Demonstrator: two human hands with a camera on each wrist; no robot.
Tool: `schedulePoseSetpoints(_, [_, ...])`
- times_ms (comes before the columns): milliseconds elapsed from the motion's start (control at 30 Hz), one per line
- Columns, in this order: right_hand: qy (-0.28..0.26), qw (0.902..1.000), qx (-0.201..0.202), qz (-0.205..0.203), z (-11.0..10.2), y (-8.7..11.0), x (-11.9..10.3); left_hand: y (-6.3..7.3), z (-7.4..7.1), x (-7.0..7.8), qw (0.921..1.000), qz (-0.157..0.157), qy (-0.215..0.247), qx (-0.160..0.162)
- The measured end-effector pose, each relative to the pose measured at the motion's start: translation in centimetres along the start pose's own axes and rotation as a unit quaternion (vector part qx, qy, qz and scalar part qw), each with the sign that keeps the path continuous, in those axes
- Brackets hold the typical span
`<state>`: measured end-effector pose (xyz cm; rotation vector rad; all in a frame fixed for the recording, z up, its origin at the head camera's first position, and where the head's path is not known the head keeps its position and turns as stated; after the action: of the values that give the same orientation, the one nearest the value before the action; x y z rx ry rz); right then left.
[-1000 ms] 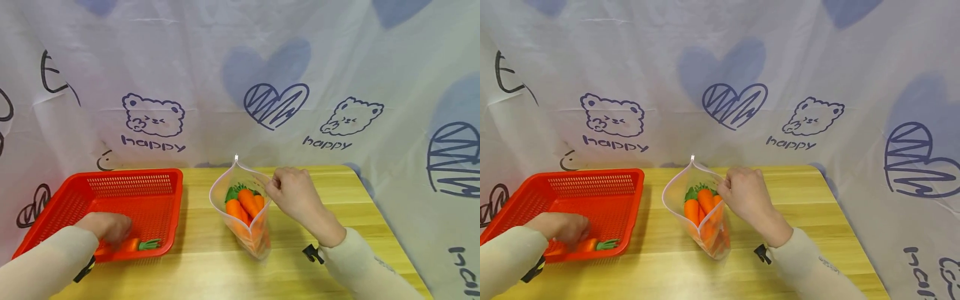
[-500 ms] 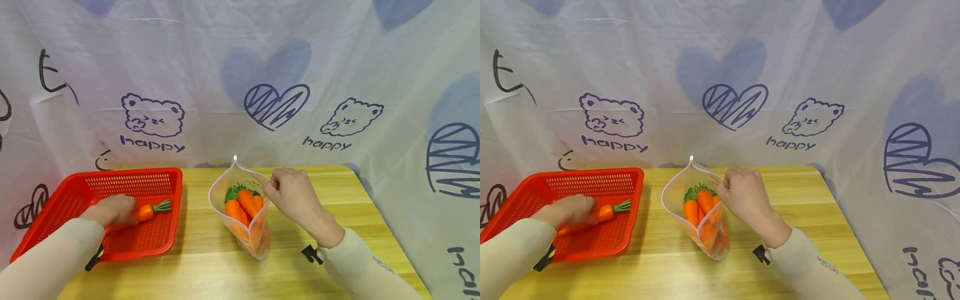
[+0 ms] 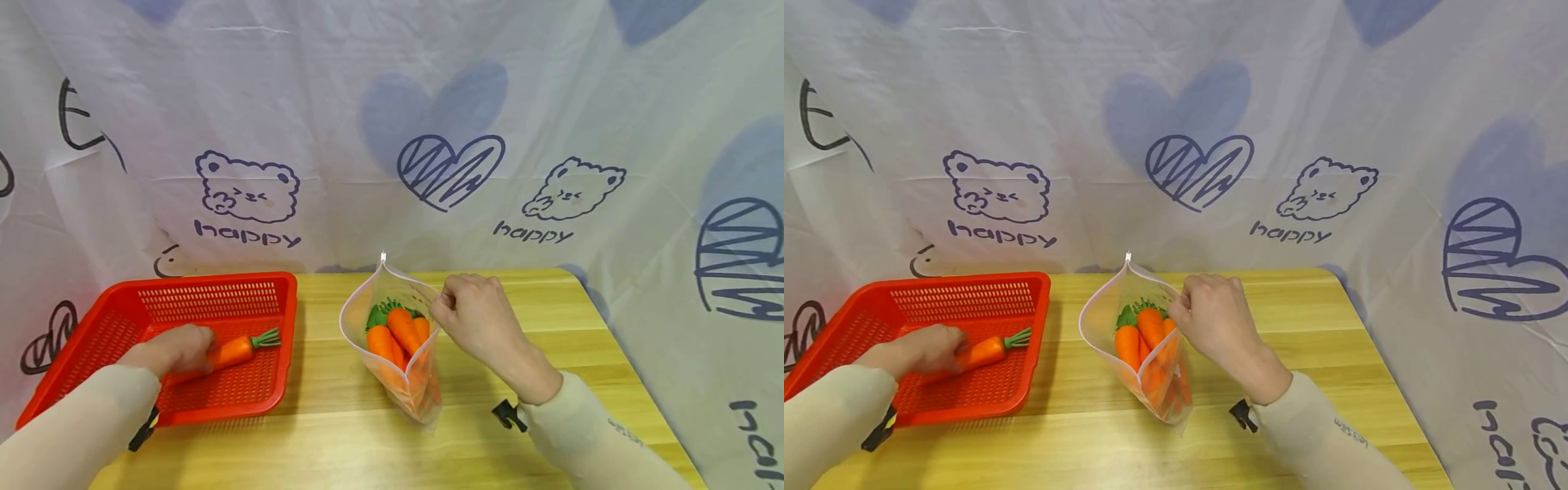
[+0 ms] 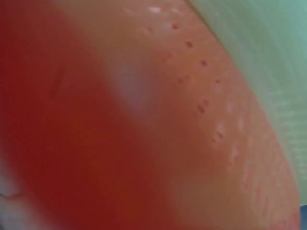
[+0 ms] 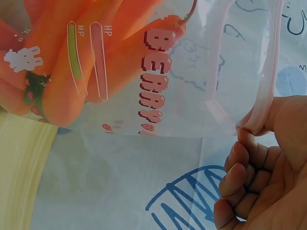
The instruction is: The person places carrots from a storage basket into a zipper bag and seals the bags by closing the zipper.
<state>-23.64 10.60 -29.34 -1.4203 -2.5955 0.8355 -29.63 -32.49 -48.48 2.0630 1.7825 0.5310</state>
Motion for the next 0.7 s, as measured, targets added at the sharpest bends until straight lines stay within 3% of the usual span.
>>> schedulePoseSetpoints(200, [-0.001, 1.0, -0.001, -0.002, 0.2, 0.1, -0.1, -0.1, 0.4, 0.2, 0.9981, 0.039, -0.019, 0.043])
schedulePoseSetpoints(367, [-0.002, 1.0, -0.001, -0.004, 0.4, 0.0, -0.3, 0.3, 0.0, -0.2, 0.9964, 0.044, -0.009, 0.072])
schedulePoseSetpoints(500, [-0.001, 1.0, 0.002, -0.005, 0.4, 0.1, -0.4, 1.3, -1.6, -0.3, 0.9912, 0.052, -0.015, 0.12])
schedulePoseSetpoints(700, [0.001, 1.0, 0.002, -0.006, 0.4, 0.2, -0.6, 3.2, -4.9, 0.1, 0.9756, 0.044, -0.061, 0.206])
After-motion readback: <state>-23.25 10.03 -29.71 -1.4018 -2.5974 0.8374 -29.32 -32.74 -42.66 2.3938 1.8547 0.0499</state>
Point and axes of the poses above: each hand's wrist, its own y-axis away from the middle knuckle, its own z-axis out of the palm, x = y × z, the point moved 9 cm from there along -y, towards the middle knuckle, and after that the axes turned 12 degrees about -z, right-handed, at the moved point
